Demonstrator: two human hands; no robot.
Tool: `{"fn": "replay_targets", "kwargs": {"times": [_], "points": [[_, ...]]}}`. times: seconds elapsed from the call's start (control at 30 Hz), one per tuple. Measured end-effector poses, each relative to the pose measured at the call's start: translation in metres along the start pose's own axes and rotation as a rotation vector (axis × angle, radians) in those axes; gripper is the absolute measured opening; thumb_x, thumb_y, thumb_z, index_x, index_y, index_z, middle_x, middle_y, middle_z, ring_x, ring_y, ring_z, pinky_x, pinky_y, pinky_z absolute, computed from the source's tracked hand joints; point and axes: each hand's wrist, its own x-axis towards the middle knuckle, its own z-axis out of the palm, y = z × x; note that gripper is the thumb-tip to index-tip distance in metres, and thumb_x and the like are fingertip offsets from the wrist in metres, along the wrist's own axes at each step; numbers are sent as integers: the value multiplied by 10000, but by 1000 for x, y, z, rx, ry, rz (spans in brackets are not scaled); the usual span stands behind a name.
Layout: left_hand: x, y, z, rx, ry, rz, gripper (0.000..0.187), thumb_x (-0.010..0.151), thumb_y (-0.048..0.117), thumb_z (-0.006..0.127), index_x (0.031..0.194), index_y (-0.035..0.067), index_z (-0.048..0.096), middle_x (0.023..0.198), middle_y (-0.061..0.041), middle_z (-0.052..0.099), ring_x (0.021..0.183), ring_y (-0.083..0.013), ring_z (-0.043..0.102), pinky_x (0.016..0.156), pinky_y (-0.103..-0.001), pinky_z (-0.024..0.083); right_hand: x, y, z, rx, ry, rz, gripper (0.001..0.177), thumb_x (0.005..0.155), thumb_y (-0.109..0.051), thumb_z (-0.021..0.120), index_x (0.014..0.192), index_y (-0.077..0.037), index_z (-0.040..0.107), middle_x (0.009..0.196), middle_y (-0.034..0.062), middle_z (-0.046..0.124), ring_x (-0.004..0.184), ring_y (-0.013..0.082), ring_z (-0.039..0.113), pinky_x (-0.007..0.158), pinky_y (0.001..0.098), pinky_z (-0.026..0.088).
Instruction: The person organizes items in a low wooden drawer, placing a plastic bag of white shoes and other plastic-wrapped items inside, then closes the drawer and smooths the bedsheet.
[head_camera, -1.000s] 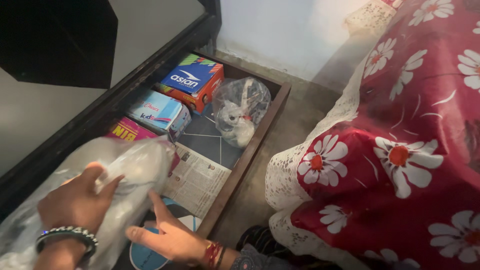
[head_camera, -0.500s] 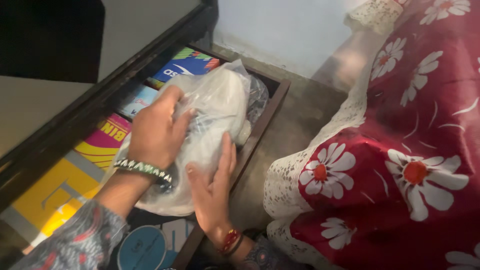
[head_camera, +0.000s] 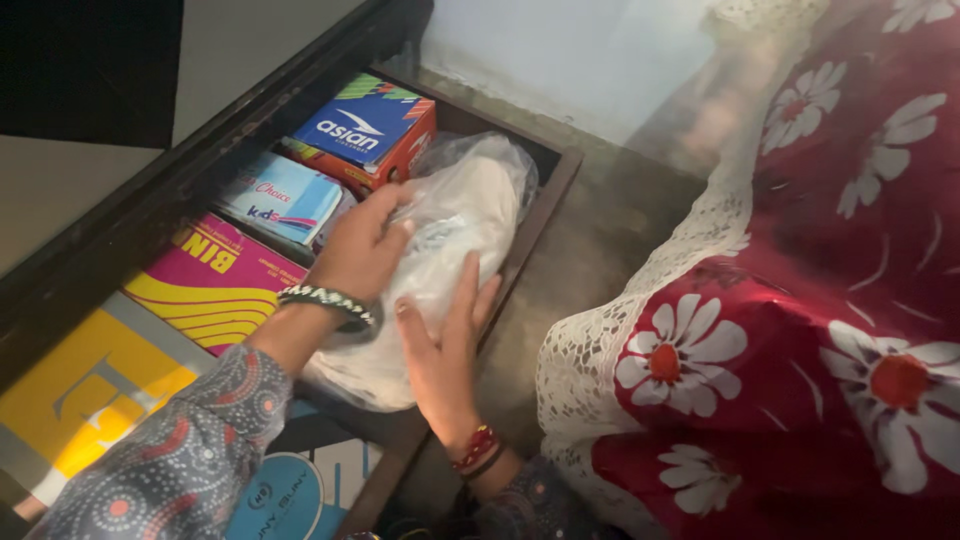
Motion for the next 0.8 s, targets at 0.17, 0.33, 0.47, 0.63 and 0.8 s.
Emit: {"fn": "replay_targets", "kwargs": {"times": [0.17,0.33,0.47,0.63,0.8], "points": [[-15,-16,-17,127,-21,-66,439,897,261,660,1303,95,641,1113,-172,712,1006,-350,690,890,-440,520,4,-3,1,-351,-172,-73,924,957,-284,643,1621,38,87,1625,413,-41,1561,490,-8,1222,572,46],[-34,3,-21,277,-143,-47,686,772,366,733,1390,111,578,1230,-216,625,1149,-379,607,942,-464,496,16,-2,-5,-909,-194,-259,878,934,-427,591,1506,140,243,1612,362,144,1536,472,65,1161,673,10],[-46,22,-20,511,-242,-112,839,757,427,756,1489,131,473,1265,-244,590,1173,-399,568,975,-508,458,22,5,-15,-1061,-209,-364,815,941,-416,540,1479,163,339,1584,325,320,1541,418,204,1214,638,75],[-58,27,-15,593,-235,-244,615,871,369,667,1411,115,518,1102,-254,704,1075,-406,655,1040,-580,400,20,6,-24,-1070,-221,-445,857,945,-516,537,1396,205,430,1463,381,450,1457,457,340,1202,589,155],[-55,21,-23,598,-255,-193,422,888,134,521,1281,170,671,1010,-216,741,978,-408,701,871,-541,531,18,5,-33,-1113,-269,-459,851,948,-556,532,1311,215,522,1360,382,556,1395,471,431,1202,556,189]]}}
